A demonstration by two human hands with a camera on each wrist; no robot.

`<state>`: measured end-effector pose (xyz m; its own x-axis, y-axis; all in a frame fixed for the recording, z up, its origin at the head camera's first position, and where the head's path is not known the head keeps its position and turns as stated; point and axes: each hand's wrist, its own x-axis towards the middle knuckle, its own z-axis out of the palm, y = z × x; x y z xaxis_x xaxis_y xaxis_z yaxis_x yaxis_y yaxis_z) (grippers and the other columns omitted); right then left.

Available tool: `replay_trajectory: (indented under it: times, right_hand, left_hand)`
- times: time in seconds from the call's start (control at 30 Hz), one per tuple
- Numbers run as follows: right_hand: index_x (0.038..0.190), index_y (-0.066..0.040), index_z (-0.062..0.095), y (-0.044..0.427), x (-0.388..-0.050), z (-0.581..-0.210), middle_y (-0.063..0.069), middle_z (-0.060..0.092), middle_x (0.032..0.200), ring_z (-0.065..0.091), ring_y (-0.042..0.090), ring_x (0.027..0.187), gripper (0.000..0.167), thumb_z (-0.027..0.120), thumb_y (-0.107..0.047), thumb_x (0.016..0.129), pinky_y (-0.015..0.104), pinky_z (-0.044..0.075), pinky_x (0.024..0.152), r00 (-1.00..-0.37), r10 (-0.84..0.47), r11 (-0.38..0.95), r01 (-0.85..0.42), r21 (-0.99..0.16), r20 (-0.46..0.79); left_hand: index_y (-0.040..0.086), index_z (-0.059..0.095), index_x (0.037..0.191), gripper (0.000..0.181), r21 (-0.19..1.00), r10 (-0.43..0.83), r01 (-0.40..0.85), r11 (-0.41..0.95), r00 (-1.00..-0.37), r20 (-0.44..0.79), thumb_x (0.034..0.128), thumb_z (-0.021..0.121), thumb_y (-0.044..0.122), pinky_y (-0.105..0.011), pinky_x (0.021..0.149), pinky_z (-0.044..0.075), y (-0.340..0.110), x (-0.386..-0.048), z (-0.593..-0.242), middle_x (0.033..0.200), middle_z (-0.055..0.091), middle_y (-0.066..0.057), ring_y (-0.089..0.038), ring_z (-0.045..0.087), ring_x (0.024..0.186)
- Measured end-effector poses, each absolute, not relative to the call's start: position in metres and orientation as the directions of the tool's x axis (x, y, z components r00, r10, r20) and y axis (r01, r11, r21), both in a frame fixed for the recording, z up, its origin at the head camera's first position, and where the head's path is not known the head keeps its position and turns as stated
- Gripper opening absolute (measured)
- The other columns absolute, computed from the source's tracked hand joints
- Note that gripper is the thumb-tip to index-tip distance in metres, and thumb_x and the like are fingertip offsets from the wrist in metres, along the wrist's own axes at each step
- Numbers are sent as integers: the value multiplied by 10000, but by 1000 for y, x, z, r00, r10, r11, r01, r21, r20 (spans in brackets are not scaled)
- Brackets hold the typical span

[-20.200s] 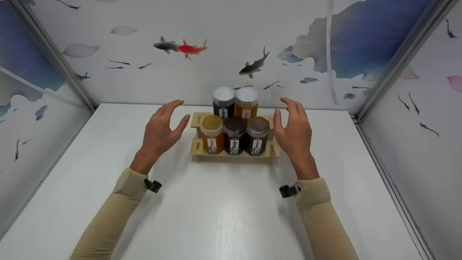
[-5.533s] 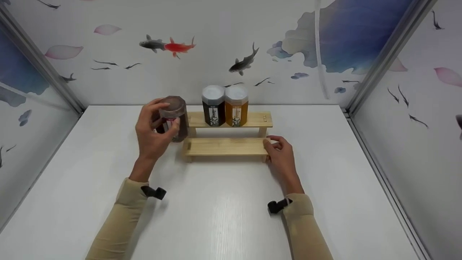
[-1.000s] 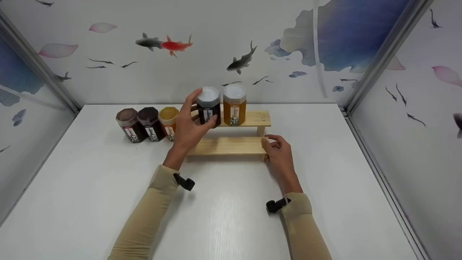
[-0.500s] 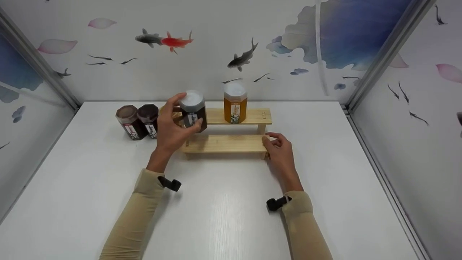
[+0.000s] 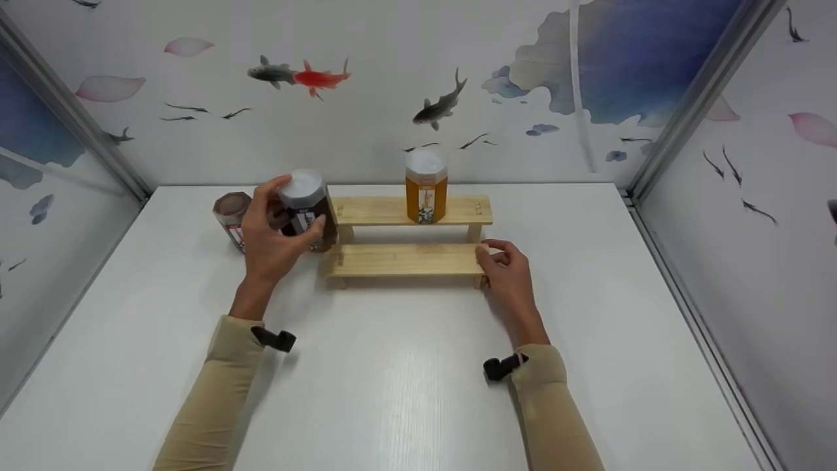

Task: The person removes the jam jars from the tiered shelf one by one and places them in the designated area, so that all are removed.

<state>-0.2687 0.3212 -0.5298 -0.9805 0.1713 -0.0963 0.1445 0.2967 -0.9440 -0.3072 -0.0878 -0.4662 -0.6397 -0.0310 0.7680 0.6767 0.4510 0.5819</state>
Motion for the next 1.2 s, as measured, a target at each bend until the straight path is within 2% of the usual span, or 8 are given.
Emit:
replay_trajectory:
  times: [0.17,0.37,0.63,0.73,0.9,1.1,1.2]
  right_hand:
    - [1514,-84,578,322,-270,-529,-45,663,935,602,42,720,539,662,-398,1083,192,526,629,-979,166,276,157,-948,-114]
    - [1518,-126,574,324,-271,-532,-19,653,992,614,48,762,575,659,-479,1073,188,537,654,-978,175,296,165,-941,-116]
    - [1531,-148,568,325,-272,-534,0,656,1030,621,59,785,605,652,-524,1065,187,542,667,-976,179,317,178,-932,-125]
    - [1518,-149,580,324,-270,-533,-2,662,1014,624,65,775,615,660,-545,1054,194,543,662,-976,183,331,171,-928,-115]
    - [1488,-143,600,323,-270,-533,-24,669,966,618,62,742,604,674,-546,1045,202,537,641,-978,187,331,153,-931,-94]
    - [1466,-116,621,324,-271,-535,-54,671,904,599,42,694,570,692,-498,1049,198,525,609,-982,174,296,121,-947,-71]
    - [1483,-118,608,325,-271,-535,-59,674,912,602,38,701,579,689,-495,1051,199,528,614,-982,167,291,131,-948,-85]
  left_hand:
    - [158,596,1497,724,596,-40,664,452,-652,757,861,910,306,-426,913,624,-104,-302,-468,1376,668,-95,-206,682,1167]
    - [127,607,1455,722,573,9,626,530,-679,734,836,927,315,-400,839,635,-116,-298,-475,1318,692,-92,-186,682,1133]
    - [89,617,1337,677,586,71,560,585,-755,651,808,956,343,-437,892,618,-123,-302,-498,1220,698,-104,-239,679,1121]
    - [91,619,1305,660,591,96,545,595,-778,621,802,963,345,-444,905,611,-126,-304,-506,1235,709,-95,-247,683,1132]
    - [104,608,1252,636,626,143,532,570,-814,563,800,969,369,-452,941,613,-132,-307,-513,1259,722,-83,-251,692,1148]
    - [154,567,1241,661,726,210,471,501,-880,426,790,989,389,-498,1012,605,-142,-306,-511,1284,689,-38,-220,690,1175]
    - [173,555,1239,668,744,238,449,495,-894,380,788,991,401,-503,1038,594,-145,-305,-506,1302,682,-16,-218,680,1199]
